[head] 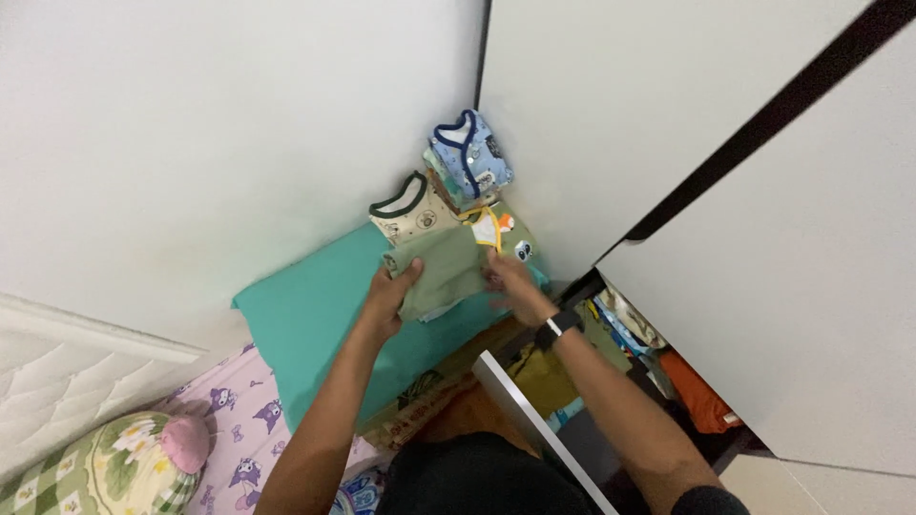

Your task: Taking folded clothes out of a drawer and stacking them on a pillow

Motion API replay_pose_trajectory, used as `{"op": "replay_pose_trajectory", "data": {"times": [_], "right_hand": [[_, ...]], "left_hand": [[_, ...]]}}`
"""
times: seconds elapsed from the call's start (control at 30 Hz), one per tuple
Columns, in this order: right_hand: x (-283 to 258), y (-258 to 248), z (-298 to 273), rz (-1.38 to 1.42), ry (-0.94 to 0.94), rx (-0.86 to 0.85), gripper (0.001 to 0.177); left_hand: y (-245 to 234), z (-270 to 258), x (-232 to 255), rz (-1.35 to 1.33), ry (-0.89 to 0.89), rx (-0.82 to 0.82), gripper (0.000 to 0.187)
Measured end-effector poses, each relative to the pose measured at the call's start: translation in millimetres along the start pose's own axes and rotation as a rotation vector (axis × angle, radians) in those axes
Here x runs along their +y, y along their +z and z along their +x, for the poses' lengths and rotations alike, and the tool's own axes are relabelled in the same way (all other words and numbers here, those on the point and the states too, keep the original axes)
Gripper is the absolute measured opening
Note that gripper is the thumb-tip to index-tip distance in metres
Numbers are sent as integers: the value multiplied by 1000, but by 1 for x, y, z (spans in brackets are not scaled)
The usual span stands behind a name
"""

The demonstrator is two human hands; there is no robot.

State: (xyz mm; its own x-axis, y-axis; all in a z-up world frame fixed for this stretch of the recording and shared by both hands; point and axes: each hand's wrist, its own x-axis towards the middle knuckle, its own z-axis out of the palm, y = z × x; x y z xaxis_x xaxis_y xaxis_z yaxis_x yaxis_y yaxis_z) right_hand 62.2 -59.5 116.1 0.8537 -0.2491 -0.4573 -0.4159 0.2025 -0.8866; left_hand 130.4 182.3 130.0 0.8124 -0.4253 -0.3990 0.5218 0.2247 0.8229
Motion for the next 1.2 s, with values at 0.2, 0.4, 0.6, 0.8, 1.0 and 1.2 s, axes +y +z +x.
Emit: {"op": "replay_pose_trajectory", "data": {"times": [0.2, 0.4, 0.6, 0.8, 1.0, 1.2], "right_hand": [[36, 26, -7, 289, 210, -349, 62], [53, 9, 34, 296, 67, -198, 48], [91, 1, 82, 401, 194, -65, 48], [95, 39, 89, -355, 355, -56, 64], [144, 51, 140, -512, 155, -84, 64], [145, 77, 132, -410, 40, 73, 65]], "left_hand": [[-15, 8, -51, 130, 34, 104, 58], [-14, 9, -47, 127, -5, 92, 61], [-31, 22, -28, -89, 59, 151, 55], [-45, 9, -13, -61, 42, 207, 53], [-57, -9, -8, -12, 28, 190, 51], [-75, -9, -12, 30, -50, 157, 50]]}}
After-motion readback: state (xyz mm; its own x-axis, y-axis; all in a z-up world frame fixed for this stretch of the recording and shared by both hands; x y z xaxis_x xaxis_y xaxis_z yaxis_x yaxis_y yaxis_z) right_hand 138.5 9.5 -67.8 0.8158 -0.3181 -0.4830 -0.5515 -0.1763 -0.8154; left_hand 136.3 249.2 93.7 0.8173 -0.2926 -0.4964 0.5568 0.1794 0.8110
